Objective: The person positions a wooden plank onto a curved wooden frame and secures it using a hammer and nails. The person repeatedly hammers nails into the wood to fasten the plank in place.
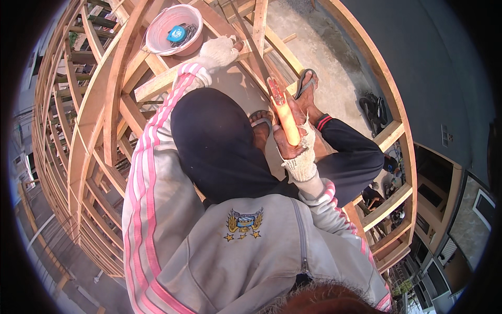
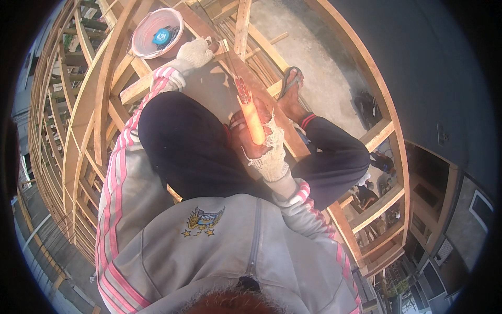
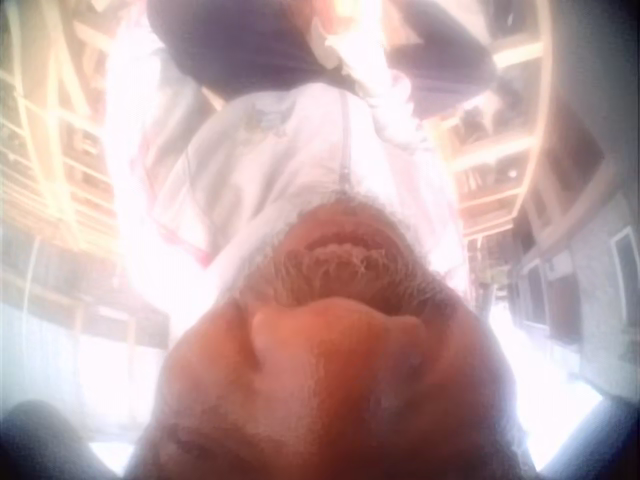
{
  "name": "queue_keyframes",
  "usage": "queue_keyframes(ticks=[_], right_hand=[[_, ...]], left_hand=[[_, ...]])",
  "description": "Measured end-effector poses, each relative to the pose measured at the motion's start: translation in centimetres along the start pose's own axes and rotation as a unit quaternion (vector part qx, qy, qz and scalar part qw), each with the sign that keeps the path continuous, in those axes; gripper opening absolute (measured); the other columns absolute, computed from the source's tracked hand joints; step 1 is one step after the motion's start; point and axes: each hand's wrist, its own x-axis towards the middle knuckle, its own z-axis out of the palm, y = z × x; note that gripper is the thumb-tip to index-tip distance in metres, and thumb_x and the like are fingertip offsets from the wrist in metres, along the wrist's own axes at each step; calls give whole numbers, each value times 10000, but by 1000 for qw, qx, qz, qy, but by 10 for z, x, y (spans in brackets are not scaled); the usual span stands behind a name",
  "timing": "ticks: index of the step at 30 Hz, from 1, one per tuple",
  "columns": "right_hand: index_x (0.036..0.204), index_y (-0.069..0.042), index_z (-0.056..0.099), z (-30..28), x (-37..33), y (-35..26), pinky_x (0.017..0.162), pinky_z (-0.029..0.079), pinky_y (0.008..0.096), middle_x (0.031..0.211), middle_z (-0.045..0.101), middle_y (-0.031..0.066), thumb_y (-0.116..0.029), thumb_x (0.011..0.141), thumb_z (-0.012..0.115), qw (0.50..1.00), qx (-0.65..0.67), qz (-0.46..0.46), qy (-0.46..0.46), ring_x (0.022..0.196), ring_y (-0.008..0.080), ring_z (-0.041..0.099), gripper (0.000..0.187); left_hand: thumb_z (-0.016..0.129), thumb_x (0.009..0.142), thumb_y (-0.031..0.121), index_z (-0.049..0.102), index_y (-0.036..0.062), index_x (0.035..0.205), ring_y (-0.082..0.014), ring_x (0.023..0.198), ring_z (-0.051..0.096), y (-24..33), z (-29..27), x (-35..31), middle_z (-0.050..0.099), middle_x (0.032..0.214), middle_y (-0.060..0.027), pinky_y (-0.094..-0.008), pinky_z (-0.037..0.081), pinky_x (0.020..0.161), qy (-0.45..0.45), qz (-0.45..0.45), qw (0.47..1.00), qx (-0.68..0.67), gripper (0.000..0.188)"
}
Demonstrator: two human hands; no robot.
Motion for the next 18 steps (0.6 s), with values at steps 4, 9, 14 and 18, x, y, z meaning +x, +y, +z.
queue_keyframes(ticks=[4, 9, 14, 18], right_hand=[[1455, 67, 461, -3, -4, 4, 918, 543, 331, 1060, 702, 106, 5, 930, 587, 999, -9, -36, -21, 1011, 202, 688, 543], [1424, 53, 561, -1, -21, 19, 1024, 512, 381, 1304, 654, 189, -23, 903, 647, 998, -61, -11, -1, 1169, 317, 669, 533], [1438, 40, 580, -2, -35, 28, 1046, 506, 389, 1372, 662, 192, -35, 901, 674, 996, -88, 27, -6, 1185, 318, 680, 550], [1480, 35, 536, -3, -41, 15, 1001, 520, 372, 1290, 688, 164, -31, 904, 680, 997, -44, 56, -9, 1112, 263, 691, 598]], left_hand=[[479, 1005, 414, 655, 72, 1229, -452, 1088, 701, -8, 3, 5, 720, 1155, -276, -549, 557, 919, -7, 3, 1000, -3, 444], [471, 1002, 386, 664, 56, 1206, -431, 1080, 710, -8, 2, 9, 740, 1126, -242, -536, 555, 928, 8, 16, 1000, 11, 433], [432, 1043, 399, 672, 52, 1172, -398, 1041, 728, -8, 2, 7, 762, 1071, -199, -525, 553, 910, 29, 34, 999, 15, 441], [423, 1047, 382, 662, 50, 1171, -395, 1049, 723, -13, 4, 6, 757, 1091, -195, -522, 553, 903, 35, 48, 998, 22, 428]])
